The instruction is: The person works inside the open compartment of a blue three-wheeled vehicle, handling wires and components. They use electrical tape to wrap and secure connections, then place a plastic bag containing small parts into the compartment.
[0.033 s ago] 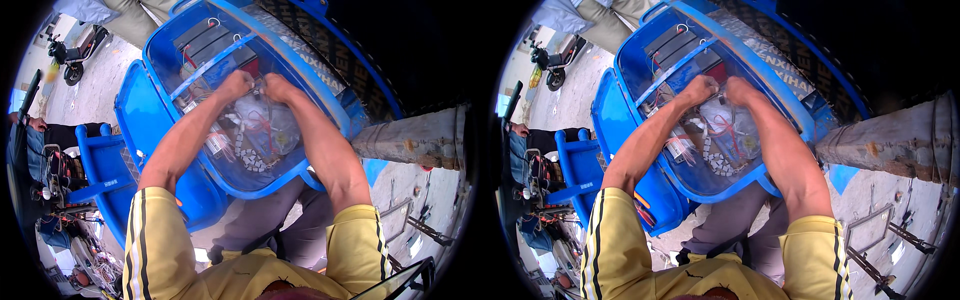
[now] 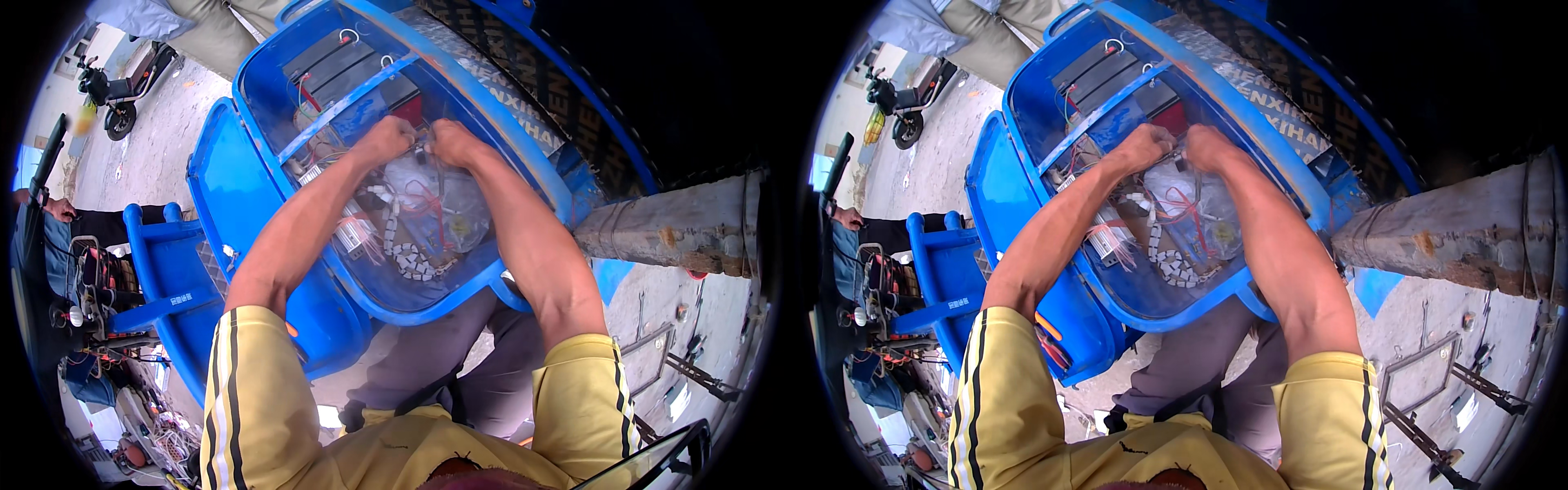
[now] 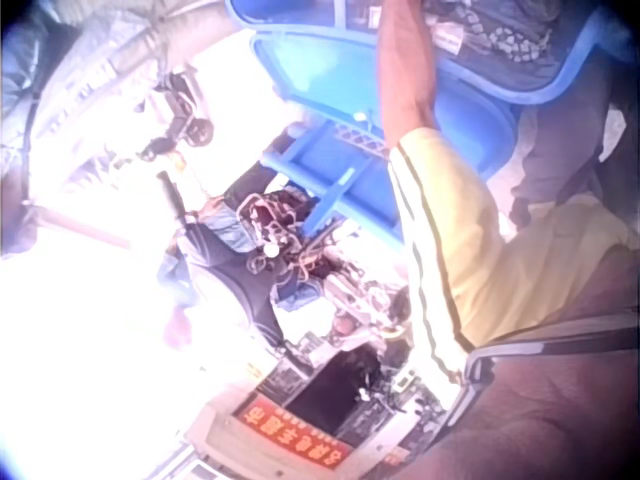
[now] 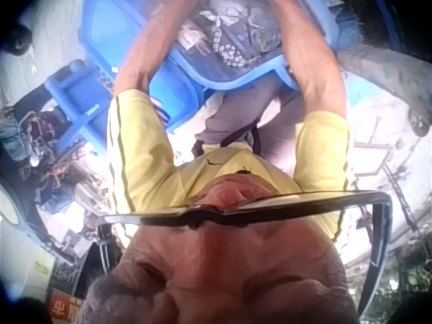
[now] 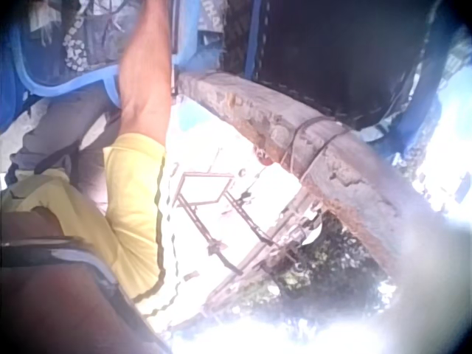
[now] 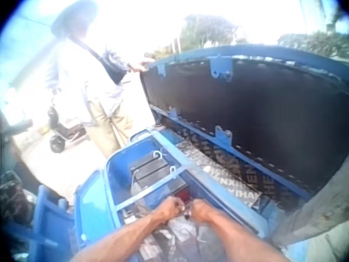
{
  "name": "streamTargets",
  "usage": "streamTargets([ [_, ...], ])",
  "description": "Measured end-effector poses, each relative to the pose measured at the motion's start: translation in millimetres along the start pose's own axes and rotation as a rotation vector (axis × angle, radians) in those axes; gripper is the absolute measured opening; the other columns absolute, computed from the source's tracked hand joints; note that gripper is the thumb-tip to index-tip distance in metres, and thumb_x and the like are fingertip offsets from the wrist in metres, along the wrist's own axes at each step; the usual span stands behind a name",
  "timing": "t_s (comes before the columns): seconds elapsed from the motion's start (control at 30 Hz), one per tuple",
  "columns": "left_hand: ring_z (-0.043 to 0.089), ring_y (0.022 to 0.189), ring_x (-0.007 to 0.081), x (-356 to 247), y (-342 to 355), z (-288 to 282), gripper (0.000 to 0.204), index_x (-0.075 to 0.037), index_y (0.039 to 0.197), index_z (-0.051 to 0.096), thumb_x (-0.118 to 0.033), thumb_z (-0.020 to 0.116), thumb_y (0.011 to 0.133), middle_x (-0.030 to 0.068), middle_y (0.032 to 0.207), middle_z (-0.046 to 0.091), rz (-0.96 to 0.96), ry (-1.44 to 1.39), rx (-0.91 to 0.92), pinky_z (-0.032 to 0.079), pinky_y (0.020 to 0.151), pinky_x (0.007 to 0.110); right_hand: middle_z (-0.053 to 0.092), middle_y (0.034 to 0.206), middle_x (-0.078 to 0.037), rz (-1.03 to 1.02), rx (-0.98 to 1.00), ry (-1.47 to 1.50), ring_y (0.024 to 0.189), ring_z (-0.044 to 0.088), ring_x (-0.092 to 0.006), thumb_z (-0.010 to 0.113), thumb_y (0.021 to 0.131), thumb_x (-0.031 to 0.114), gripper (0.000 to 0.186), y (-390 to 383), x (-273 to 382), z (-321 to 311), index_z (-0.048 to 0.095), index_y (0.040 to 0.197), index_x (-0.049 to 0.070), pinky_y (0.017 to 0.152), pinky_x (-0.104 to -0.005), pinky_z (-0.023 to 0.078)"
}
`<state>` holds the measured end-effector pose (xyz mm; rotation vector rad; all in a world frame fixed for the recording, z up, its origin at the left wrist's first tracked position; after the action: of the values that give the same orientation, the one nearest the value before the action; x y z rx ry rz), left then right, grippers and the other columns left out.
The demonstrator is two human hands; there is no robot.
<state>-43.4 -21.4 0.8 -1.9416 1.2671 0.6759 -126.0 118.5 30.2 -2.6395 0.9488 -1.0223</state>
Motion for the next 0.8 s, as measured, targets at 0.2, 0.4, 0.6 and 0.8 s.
streamTargets([
  [0.2,0.069,0.105,0.0327,-26,-24,8,0.046,0.002,0.121,0.068,0.0,0.07,0.075,0.0202,0.109,0.073,0.127,0.043,0.225,0.052,0.093,0.041,0.072,0.109,-0.025,0.002,-0.004,0.029,0.11,0.068,-0.0372,0.07,0.093,0.017,0.028,5,-6,5,0.072,0.109,-0.005,0.092,-0.045,0.054],
  [0.4,0.066,0.112,0.038,-47,-39,9,0.052,0.002,0.126,0.059,-0.003,0.075,0.077,0.0219,0.115,0.07,0.179,0.141,0.228,0.05,0.096,0.043,0.073,0.098,-0.022,0.017,0.037,0.039,0.1,0.071,-0.0335,0.068,0.093,0.018,0.024,6,-8,5,0.072,0.101,-0.004,0.086,-0.043,0.053],
  [0.6,0.06,0.116,0.0417,-41,-37,9,0.037,-0.001,0.121,0.058,-0.003,0.065,0.085,0.0211,0.114,0.065,0.262,0.309,-0.006,0.049,0.097,0.047,0.07,0.115,-0.031,0.056,0.014,0.078,0.116,0.067,-0.041,0.066,0.089,0.014,0.032,-2,2,-3,0.072,0.112,-0.008,0.095,-0.0463,0.054],
  [0.8,0.06,0.112,0.0407,-69,-51,2,0.029,-0.003,0.114,0.064,0.001,0.058,0.086,0.0175,0.11,0.063,0.501,0.507,-0.171,0.051,0.094,0.049,0.07,0.114,-0.03,0.034,-0.04,0.026,0.116,0.067,-0.0401,0.066,0.088,0.01,0.028,3,-4,1,0.073,0.11,-0.007,0.093,-0.0464,0.054],
])
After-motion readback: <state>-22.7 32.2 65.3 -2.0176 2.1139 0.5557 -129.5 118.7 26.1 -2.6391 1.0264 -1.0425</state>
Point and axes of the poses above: each hand's wrist, its own y-axis towards the middle knuckle, its own z-axis out of the palm, x = y × z, the point moved 5 cm from there along y, towards the middle knuckle
